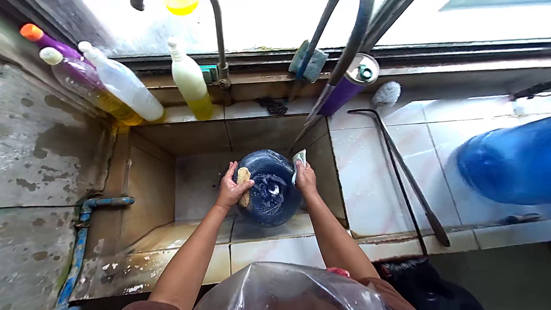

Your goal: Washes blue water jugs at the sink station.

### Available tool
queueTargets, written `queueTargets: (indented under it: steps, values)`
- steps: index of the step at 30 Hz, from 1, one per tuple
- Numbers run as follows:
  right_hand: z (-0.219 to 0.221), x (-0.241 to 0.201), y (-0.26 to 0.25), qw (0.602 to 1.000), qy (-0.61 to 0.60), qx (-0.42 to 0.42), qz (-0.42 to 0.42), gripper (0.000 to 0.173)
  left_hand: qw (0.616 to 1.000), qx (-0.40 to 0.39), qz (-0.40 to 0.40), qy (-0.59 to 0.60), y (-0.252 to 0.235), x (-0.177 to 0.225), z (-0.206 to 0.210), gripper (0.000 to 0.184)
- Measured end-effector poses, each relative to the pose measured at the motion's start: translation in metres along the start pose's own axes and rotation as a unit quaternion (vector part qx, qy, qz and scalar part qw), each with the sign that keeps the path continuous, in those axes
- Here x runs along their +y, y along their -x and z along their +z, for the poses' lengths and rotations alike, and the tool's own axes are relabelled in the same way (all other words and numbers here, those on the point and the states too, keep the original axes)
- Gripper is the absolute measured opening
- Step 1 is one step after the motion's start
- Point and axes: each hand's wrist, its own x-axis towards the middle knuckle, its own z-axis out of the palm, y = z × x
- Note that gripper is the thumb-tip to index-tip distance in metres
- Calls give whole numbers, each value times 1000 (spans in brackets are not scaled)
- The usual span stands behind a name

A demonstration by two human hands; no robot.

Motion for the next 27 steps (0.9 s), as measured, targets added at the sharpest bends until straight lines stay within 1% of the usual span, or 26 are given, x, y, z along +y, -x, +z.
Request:
queueTargets:
  steps: [4,8,11,13,14,15,16,18,19,20,21,22,24,26,27]
  values:
    - [-47,-1,-18,998,-20,57,-22,59,1000,-26,-3,10,-27,20,36,95]
    - [-71,-2,-36,990,-76,116,-40,63,998,-45,15,33,-52,11,69,91]
    - [-81,2,-45,982,-140,114,-49,65,999,-38,2,37,-63,5,78,92]
    - [-91,10,-51,972,-206,90,-65,66,998,-30,-22,45,-64,9,72,93]
    - [-100,15,-54,970,-213,84,-78,65,998,-23,-31,49,-65,11,67,90]
    - [-112,19,-57,974,-188,95,-89,64,998,-14,-35,57,-68,11,63,86]
    - [-124,23,-60,979,-127,123,-97,61,997,-3,-39,73,-70,11,60,81]
    - [-145,30,-65,978,41,173,-108,57,993,21,-45,103,-74,12,54,72]
    - [-151,36,-66,970,105,184,-119,66,992,33,-47,110,-74,11,52,68]
    - [-151,39,-65,962,142,191,-131,81,992,41,-47,113,-74,10,50,66]
    - [-147,39,-62,960,148,184,-151,90,991,46,-48,116,-74,8,49,66]
    - [-138,38,-58,963,126,163,-175,93,991,50,-50,116,-73,6,49,68]
    - [-112,35,-48,977,30,80,-195,89,989,56,-56,124,-71,2,52,70]
    - [-82,34,-42,988,-74,-16,-132,83,985,45,-84,143,-68,1,54,73]
    - [-67,35,-41,989,-111,-48,-89,78,982,36,-109,152,-67,1,55,78]
